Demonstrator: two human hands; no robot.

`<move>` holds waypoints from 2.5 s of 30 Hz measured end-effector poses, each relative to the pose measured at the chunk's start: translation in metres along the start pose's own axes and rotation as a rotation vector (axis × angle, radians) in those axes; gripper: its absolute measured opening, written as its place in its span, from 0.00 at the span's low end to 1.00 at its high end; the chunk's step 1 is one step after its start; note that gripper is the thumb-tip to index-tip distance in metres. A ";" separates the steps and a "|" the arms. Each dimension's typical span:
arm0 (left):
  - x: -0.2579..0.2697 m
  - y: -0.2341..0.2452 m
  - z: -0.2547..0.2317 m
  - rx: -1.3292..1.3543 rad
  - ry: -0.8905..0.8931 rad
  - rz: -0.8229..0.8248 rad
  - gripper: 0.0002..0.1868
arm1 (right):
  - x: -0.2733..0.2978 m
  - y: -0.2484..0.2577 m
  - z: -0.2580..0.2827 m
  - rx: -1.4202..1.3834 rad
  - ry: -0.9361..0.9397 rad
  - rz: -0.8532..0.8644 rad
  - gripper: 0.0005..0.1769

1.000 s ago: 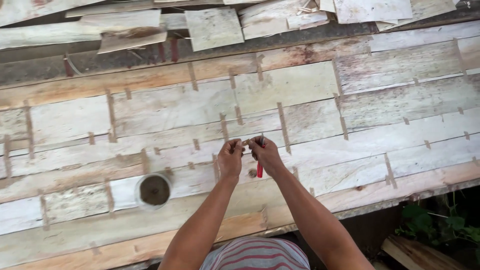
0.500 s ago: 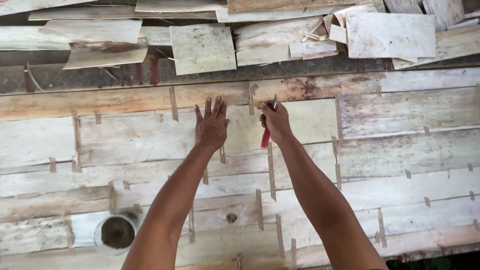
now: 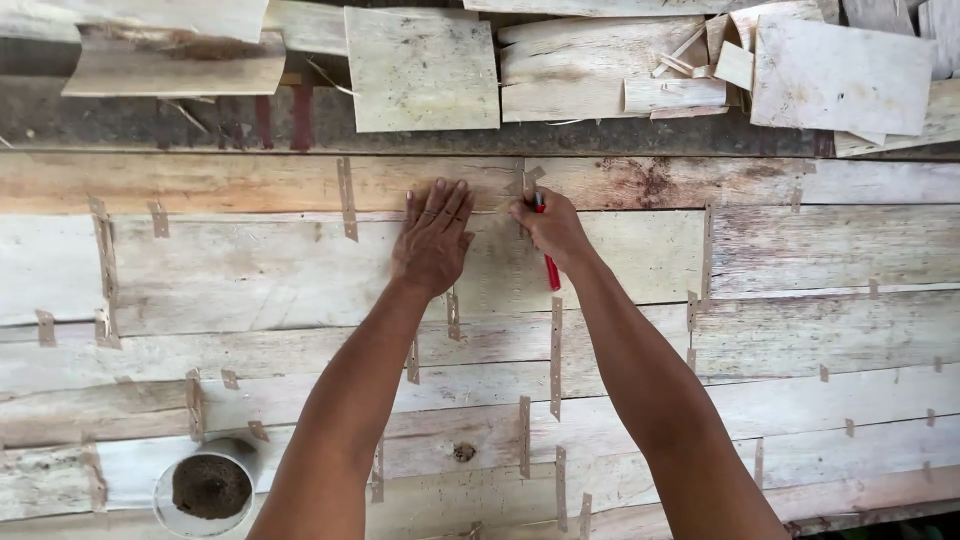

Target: The person applies small wooden strips to the seams of larger wooden panels using adhesive and a utility knife to reinforce the joints.

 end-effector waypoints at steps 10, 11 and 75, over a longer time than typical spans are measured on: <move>0.000 -0.007 0.004 0.005 -0.011 -0.053 0.33 | -0.005 -0.005 0.039 0.660 0.081 0.123 0.06; 0.000 -0.006 0.004 0.008 -0.013 -0.059 0.33 | -0.008 -0.007 0.039 0.685 0.080 0.124 0.06; 0.008 0.013 -0.010 0.045 -0.174 -0.176 0.31 | -0.022 -0.027 0.037 0.808 -0.066 -0.095 0.12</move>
Point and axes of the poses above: each hand's wrist, its own x-axis away from the middle knuckle, its own y-axis out of the back of the hand, z = x × y, the point moved 4 cm from there along -x, towards the middle knuckle, and after that the axes turned 15 degrees about x, right-handed, at the moved point
